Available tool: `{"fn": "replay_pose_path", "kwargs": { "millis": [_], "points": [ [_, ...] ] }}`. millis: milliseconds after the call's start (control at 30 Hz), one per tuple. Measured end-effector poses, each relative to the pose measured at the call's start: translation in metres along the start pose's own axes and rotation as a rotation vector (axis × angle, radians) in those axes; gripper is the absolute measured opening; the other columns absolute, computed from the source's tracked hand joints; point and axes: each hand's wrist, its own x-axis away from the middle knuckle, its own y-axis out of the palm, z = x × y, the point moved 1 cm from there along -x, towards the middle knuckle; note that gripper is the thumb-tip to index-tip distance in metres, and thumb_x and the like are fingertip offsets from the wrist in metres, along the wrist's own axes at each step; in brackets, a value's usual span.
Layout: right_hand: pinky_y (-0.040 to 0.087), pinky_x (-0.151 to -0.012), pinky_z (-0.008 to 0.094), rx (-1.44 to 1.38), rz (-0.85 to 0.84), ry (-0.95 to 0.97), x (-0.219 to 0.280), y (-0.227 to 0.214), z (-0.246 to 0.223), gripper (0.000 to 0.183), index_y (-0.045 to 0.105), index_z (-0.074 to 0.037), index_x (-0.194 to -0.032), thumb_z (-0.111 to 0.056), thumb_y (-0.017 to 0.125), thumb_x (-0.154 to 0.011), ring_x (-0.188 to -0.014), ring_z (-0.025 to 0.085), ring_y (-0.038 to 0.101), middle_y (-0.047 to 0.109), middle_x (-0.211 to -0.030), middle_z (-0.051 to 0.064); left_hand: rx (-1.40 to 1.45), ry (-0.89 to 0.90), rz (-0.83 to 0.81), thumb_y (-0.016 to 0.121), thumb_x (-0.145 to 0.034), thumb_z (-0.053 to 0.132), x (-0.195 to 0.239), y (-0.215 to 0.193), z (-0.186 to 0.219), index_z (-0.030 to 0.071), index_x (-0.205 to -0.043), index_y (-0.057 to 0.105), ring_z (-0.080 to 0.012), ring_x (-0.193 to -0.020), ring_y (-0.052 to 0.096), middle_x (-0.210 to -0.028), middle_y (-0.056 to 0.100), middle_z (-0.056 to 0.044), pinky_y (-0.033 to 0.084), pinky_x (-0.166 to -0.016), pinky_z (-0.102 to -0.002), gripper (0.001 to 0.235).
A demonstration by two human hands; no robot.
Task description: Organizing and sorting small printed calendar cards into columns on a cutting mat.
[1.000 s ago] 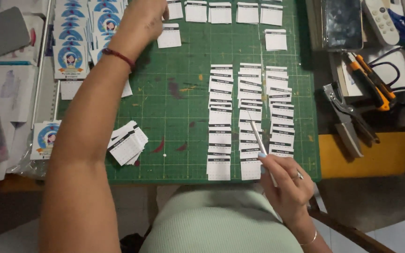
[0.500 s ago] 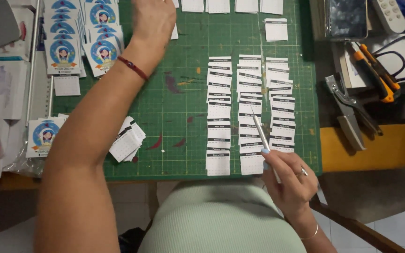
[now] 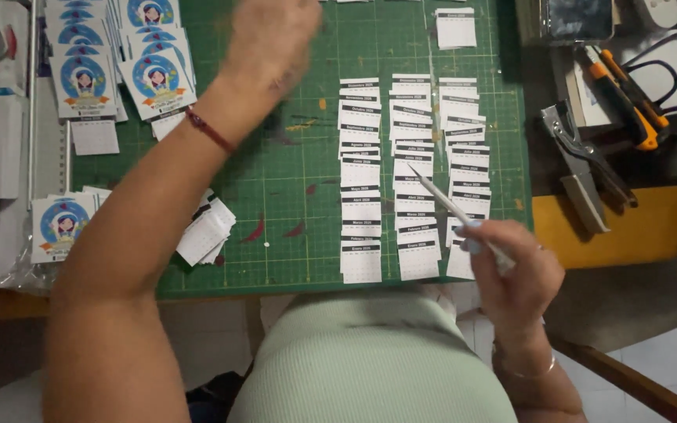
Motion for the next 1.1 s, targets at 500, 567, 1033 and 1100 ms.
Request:
{"fn": "replay_pose_path", "kwargs": {
  "millis": [500,567,1033,1100],
  "points": [
    [0.047,-0.068,0.022,-0.470,-0.491,0.377,-0.215,0.045,0.131,0.017,0.061,-0.006,-0.130,-0.019,0.052,-0.126,-0.083,0.011,0.053,0.057,-0.110,0.005,0.652,0.022,-0.532,0.078,-0.101,0.024,0.008,-0.033,0.032,0.006,-0.123,0.077,-0.0348,-0.096,0.070,-0.117,0.073,-0.016,0.061,-0.072,-0.049,0.028],
    [0.046,-0.062,0.020,-0.495,-0.460,0.515,-0.235,0.069,0.150,0.024,0.067,-0.011,-0.121,-0.031,0.056,-0.124,-0.076,0.007,0.058,0.061,-0.095,-0.002,0.681,0.014,-0.602,0.074,-0.101,0.026,0.008,-0.031,0.032,0.006,-0.129,0.075,-0.0368,-0.105,0.068,-0.125,0.070,-0.018,0.063,-0.072,-0.049,0.035],
    [0.046,-0.059,0.023,-0.568,-0.653,0.625,-0.272,0.109,0.188,0.015,0.056,-0.012,-0.112,-0.021,0.051,-0.122,-0.068,0.010,0.052,0.053,-0.093,0.000,0.676,0.004,-0.565,0.076,-0.099,0.027,0.008,-0.033,0.035,0.017,-0.132,0.078,-0.0329,-0.095,0.069,-0.119,0.069,-0.012,0.060,-0.069,-0.049,0.034],
    [0.045,-0.058,0.022,-0.600,-0.686,0.602,-0.272,0.108,0.188,0.016,0.055,-0.012,-0.112,-0.022,0.049,-0.123,-0.068,0.010,0.051,0.052,-0.095,0.000,0.673,-0.002,-0.570,0.078,-0.099,0.026,0.008,-0.033,0.036,0.016,-0.132,0.078,-0.0314,-0.095,0.070,-0.120,0.069,-0.013,0.061,-0.069,-0.048,0.034]
  ]
}}
